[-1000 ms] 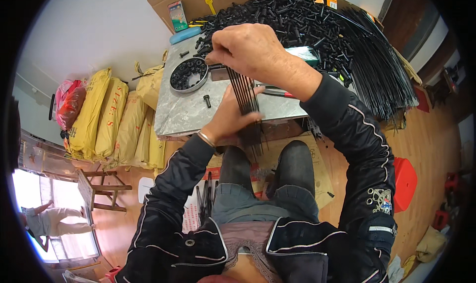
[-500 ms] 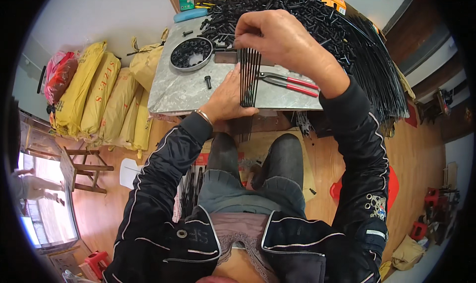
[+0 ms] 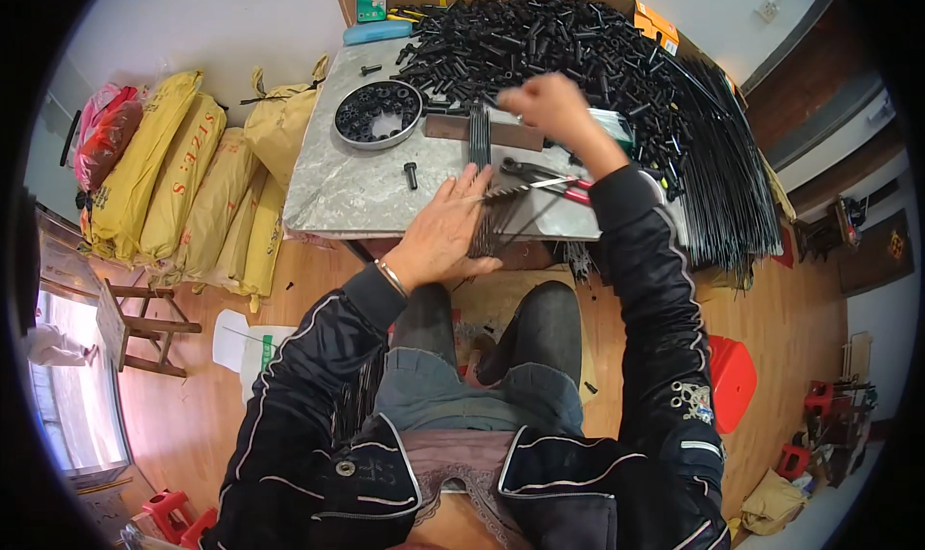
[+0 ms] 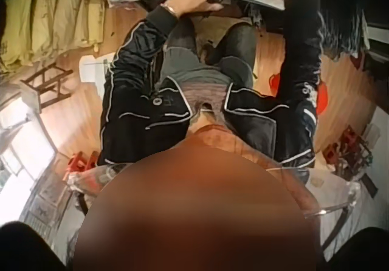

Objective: Assembling and trimming bundles of black rods or wires at a workstation.

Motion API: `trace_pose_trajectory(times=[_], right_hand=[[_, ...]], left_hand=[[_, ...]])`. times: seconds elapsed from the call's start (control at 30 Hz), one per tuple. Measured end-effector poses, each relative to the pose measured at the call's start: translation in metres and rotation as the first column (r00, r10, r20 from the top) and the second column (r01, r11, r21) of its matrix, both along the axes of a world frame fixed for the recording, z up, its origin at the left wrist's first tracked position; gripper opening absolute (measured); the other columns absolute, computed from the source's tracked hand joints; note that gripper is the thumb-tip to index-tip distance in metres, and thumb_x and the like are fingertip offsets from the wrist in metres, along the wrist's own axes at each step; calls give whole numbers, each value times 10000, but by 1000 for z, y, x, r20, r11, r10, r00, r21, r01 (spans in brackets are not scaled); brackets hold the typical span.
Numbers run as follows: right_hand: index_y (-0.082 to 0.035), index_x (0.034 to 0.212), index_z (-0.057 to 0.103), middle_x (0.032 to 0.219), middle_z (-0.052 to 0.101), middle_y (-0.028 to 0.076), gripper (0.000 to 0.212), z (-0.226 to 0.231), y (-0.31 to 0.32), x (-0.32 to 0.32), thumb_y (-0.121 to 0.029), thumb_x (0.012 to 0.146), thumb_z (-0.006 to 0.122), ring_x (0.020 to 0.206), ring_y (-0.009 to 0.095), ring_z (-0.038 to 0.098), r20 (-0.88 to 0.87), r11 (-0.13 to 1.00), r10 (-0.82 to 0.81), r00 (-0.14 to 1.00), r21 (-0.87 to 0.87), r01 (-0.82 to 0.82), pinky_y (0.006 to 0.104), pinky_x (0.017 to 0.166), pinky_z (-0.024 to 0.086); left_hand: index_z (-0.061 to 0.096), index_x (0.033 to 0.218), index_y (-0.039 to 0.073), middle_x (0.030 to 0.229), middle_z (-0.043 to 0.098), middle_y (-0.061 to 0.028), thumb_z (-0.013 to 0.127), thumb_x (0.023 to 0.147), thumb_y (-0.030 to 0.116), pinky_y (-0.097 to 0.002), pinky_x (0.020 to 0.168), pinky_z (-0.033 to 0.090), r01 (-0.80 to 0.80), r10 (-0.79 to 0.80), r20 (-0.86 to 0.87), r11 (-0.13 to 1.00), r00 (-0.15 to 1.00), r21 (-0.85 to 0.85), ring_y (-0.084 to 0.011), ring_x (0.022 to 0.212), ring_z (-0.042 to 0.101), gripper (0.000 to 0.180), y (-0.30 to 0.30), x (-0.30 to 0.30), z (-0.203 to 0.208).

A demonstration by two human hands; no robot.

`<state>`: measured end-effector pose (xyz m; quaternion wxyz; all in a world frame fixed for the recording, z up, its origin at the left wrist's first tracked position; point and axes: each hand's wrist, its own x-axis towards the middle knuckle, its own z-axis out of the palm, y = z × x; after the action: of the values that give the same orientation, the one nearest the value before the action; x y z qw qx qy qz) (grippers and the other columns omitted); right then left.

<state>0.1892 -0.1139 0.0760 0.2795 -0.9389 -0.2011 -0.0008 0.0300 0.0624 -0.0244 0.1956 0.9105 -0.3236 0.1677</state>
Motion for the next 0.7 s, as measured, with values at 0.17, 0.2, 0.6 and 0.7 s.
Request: trace_pose_trajectory(times=[0.17,0.2,0.6,0.7], right_hand=[[33,828,701,685,660,185,345,-47,33,-10,-311,800,686,636,296,656,-106,984,31,994,-169,-49,370,631,494],[40,815,696,673,659,172,332,-49,33,-10,-291,808,670,620,278,649,-76,984,22,997,-174,-35,368,617,491],[17,967,617,757,664,112,244,-82,10,-6,-184,827,612,659,249,639,-186,908,-144,972,366,205,369,608,501],[-25,957,625,785,672,111,213,-70,24,-12,-212,853,627,759,292,659,169,967,-243,955,123,224,401,674,506]], left_hand=[[391,1369,-26,1494,261,-244,743,699,466,-484,1132,234,-41,39,-63,999,997,-35,-401,1404,216,903,2,-1,0],[382,1378,-16,1502,246,-237,748,698,458,-487,1135,226,-47,45,-76,998,996,-28,-392,1409,207,906,2,0,0],[347,1412,28,1503,241,-233,789,661,431,-512,1126,237,-23,19,-141,999,990,-25,-406,1402,222,960,1,6,7],[368,1385,-5,1496,255,-236,786,658,453,-506,1128,237,-46,38,-132,997,991,-60,-406,1400,229,956,2,6,1]])
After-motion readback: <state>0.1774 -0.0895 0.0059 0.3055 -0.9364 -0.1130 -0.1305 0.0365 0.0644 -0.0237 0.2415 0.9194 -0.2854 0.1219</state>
